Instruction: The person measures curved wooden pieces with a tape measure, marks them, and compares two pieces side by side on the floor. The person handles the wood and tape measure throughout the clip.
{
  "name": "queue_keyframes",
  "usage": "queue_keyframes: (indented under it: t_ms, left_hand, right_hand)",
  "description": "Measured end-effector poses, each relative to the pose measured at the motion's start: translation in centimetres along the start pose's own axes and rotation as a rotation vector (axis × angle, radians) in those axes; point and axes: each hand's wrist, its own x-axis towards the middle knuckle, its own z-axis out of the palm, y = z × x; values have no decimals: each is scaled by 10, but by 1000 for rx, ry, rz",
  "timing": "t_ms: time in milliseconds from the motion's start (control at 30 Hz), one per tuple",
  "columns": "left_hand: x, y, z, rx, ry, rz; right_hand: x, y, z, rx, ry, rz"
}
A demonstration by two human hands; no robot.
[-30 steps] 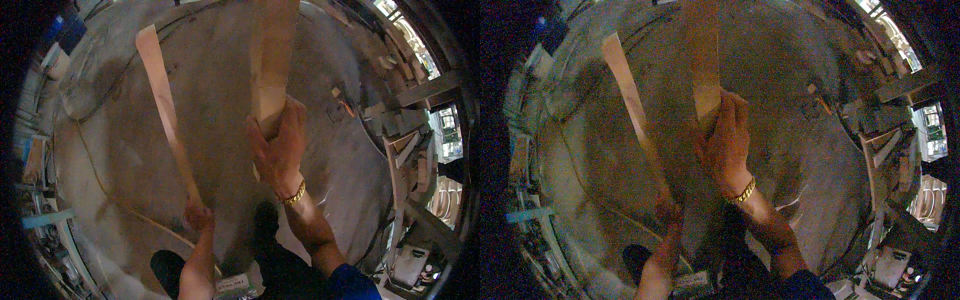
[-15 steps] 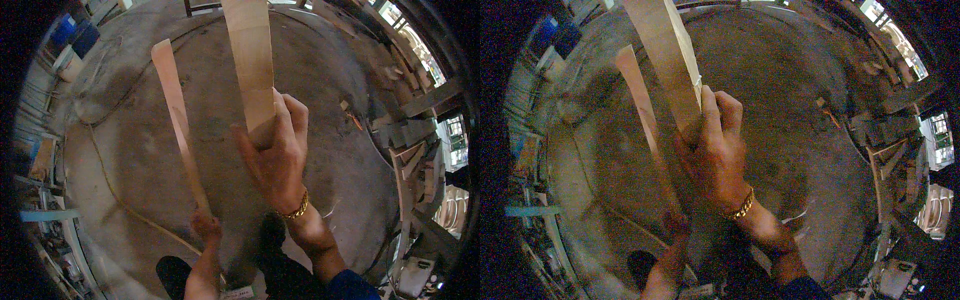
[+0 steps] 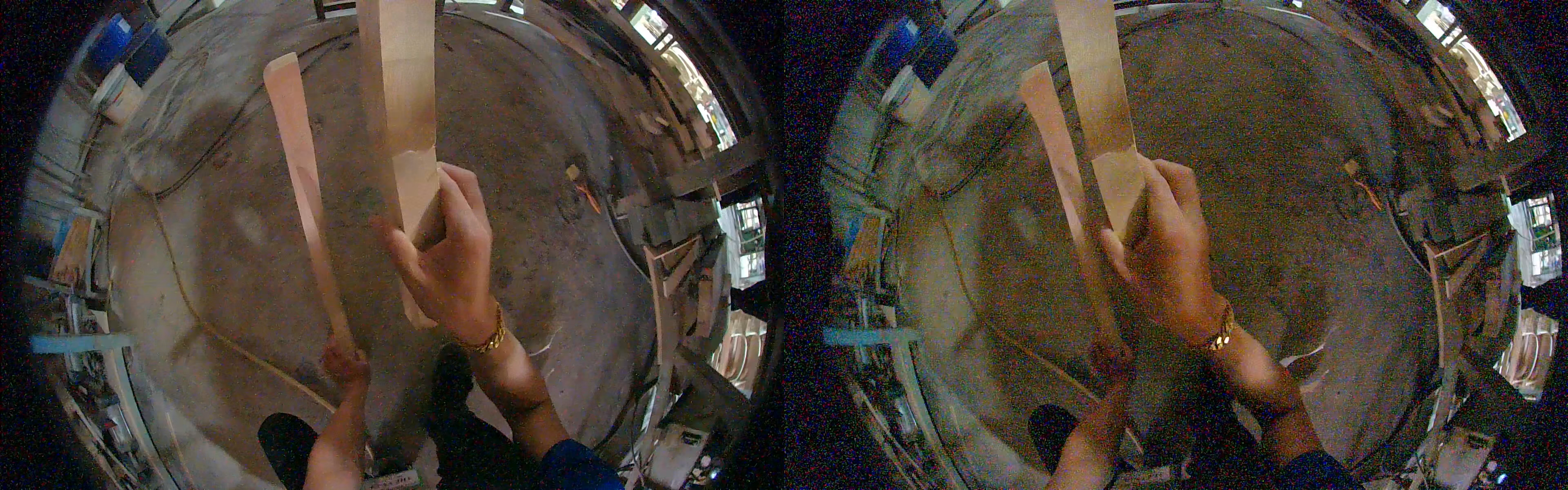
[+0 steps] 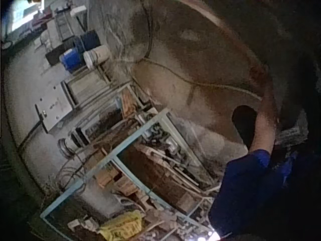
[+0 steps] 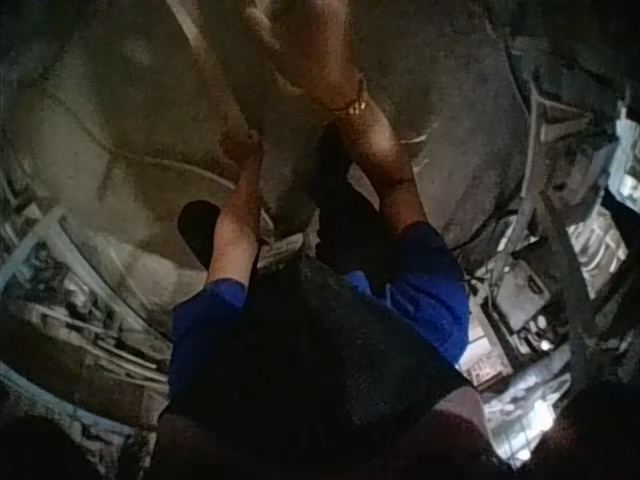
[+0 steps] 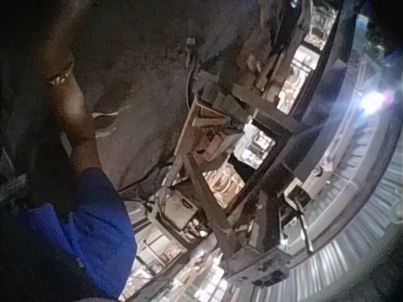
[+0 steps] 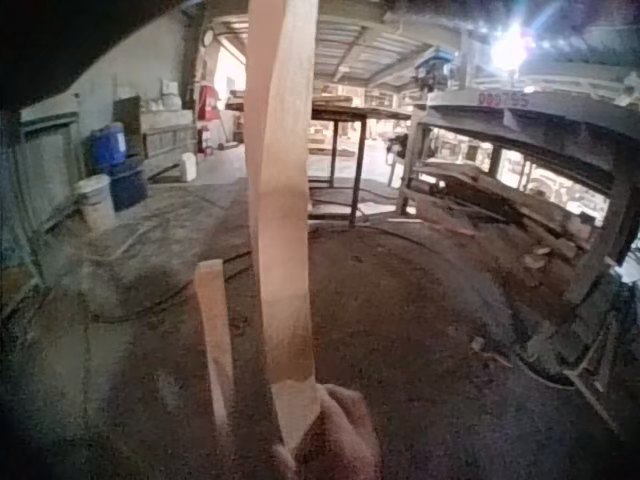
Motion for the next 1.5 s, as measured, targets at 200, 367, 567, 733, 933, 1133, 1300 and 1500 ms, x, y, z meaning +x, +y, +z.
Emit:
queue_keyframes:
  t_ms: [200,367,567,733,933,1133,1300,1500]
  left_hand:
    - [1,2,10,111,130,68]
    - [-5,5,12,67,174,38]
    - [0,1,5,34,204,110]
    - [0,-3,3,6,216,82]
    - [-1,5,3,35,171,7]
    - [1,5,7,-54,77,40]
    - [2,5,8,3,113,-42]
    - [5,12,4,77,133,-3]
  right_hand:
    - [-2,-2,-1,302,-151,80]
    - [-9,-20,-7,564,-167,295]
    - [-8,-17,-16,736,-190,390]
    - [-20,-4,-15,731,-223,403]
    - [-31,12,-20,640,-287,368]
    - [-71,45,-7,372,-158,390]
    - [-153,99,45,150,-83,574]
    - [-223,170,74,-350,-229,469]
